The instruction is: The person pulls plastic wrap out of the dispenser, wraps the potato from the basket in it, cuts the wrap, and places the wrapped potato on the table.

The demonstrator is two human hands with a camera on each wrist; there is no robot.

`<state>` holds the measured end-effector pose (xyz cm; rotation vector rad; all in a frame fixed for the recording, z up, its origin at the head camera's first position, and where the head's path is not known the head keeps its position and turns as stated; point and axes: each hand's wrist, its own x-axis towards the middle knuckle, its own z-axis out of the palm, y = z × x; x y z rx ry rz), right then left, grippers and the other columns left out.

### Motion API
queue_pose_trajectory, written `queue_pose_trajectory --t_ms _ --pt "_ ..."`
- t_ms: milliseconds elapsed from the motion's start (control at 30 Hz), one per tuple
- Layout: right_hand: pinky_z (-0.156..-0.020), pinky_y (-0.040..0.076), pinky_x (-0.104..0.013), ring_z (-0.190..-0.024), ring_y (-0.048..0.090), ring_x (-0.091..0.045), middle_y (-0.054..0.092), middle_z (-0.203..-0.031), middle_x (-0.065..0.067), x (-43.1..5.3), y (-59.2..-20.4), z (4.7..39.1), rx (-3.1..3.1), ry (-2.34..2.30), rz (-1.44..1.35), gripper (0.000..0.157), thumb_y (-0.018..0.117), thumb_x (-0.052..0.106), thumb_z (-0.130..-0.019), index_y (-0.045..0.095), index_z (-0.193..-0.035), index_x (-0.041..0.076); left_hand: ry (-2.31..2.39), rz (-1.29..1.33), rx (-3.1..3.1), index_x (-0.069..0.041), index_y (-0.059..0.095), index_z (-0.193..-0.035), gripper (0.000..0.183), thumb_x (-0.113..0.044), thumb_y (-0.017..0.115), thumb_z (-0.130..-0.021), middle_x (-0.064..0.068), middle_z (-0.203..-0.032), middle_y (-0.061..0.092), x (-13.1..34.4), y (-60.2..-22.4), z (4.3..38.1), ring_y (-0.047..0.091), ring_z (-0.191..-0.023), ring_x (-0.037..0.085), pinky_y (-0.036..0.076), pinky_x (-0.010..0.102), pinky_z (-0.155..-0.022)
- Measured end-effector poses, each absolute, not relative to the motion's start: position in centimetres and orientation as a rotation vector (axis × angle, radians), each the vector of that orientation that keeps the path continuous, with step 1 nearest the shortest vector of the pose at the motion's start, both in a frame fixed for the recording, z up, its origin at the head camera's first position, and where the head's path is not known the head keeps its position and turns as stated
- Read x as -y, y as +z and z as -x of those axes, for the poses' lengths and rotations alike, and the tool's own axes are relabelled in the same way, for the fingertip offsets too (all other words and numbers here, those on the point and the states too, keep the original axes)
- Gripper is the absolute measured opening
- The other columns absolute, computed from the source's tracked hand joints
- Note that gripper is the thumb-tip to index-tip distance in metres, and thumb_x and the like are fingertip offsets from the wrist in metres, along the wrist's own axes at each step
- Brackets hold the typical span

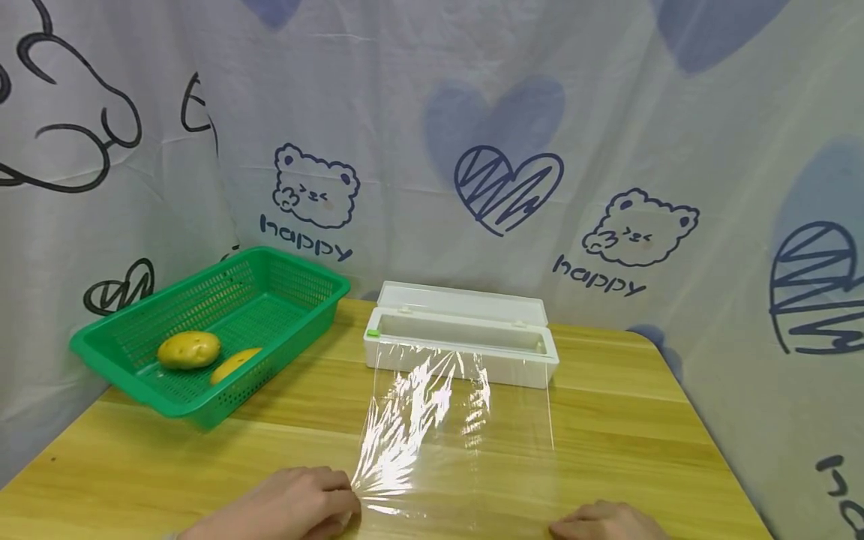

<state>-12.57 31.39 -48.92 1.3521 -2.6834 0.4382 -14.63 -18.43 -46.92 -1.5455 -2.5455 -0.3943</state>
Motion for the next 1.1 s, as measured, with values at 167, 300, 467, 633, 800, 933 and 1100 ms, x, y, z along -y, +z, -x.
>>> queue_pose_trajectory --t_ms 167,300,467,633,800,933,1100 --pt "-0.066 0.049 -0.009 -0.087 0.068 0.003 0.078 -0.102 0.004 -31.3 -48.8 12.9 2.664 0.455 -1.400 0.019 0.081 0.026 -0.095 0.084 -0.110 0.014 -0.403 1.546 2.532 -0.028 0.076 -0.099 0.015 -0.013 0.079 -0.095 -0.017 -0.099 0.067 18.4 -46.9 14.7 0.055 -0.085 -0.009 0.045 0.008 -0.067" --pt "-0.065 0.049 -0.012 -0.088 0.064 0.005 0.072 -0.102 0.006 -31.9 -49.9 13.5 2.703 0.514 -1.391 0.011 0.081 0.026 -0.095 0.084 -0.103 0.019 -0.479 1.547 2.591 -0.027 0.078 -0.094 0.012 -0.016 0.078 -0.099 -0.016 -0.100 0.066 18.2 -46.7 14.9 0.055 -0.083 -0.012 0.043 0.004 -0.068" --pt "-0.061 0.045 -0.013 -0.083 0.055 0.010 0.066 -0.097 0.014 -31.8 -50.6 13.6 2.720 0.580 -1.290 0.007 0.082 0.032 -0.094 0.082 -0.096 0.025 -0.528 1.563 2.625 -0.024 0.079 -0.094 0.010 -0.017 0.077 -0.101 -0.012 -0.106 0.065 18.1 -46.5 15.1 0.054 -0.081 -0.012 0.043 0.002 -0.069" --pt "-0.060 0.044 -0.014 -0.081 0.051 0.014 0.062 -0.095 0.019 -30.7 -48.9 13.0 2.761 0.616 -1.233 0.007 0.081 0.032 -0.097 0.079 -0.091 0.028 -0.508 1.577 2.592 -0.027 0.078 -0.097 0.008 -0.021 0.076 -0.102 -0.014 -0.103 0.063 18.2 -46.6 15.1 0.053 -0.081 -0.012 0.041 0.001 -0.068" --pt "-0.059 0.045 -0.015 -0.079 0.051 0.015 0.061 -0.094 0.022 -30.2 -47.9 12.8 2.830 0.637 -1.169 0.009 0.077 0.030 -0.100 0.078 -0.091 0.030 -0.499 1.562 2.559 -0.028 0.073 -0.101 0.009 -0.020 0.077 -0.101 -0.017 -0.098 0.062 18.3 -46.7 14.9 0.051 -0.081 -0.012 0.040 0.001 -0.067" --pt "-0.059 0.046 -0.017 -0.079 0.051 0.014 0.062 -0.094 0.021 -30.2 -47.5 12.8 2.891 0.657 -1.172 0.009 0.076 0.030 -0.101 0.079 -0.093 0.028 -0.502 1.535 2.576 -0.027 0.071 -0.101 0.007 -0.023 0.076 -0.102 -0.017 -0.096 0.061 18.2 -46.6 14.8 0.049 -0.079 -0.012 0.040 0.002 -0.067" --pt "-0.062 0.048 -0.019 -0.080 0.050 0.014 0.061 -0.094 0.023 -30.0 -47.0 12.9 2.988 0.666 -1.128 0.012 0.074 0.033 -0.103 0.080 -0.094 0.027 -0.510 1.503 2.636 -0.025 0.072 -0.101 0.004 -0.027 0.072 -0.105 -0.017 -0.097 0.062 18.3 -46.0 14.7 0.048 -0.078 -0.011 0.043 0.005 -0.067"
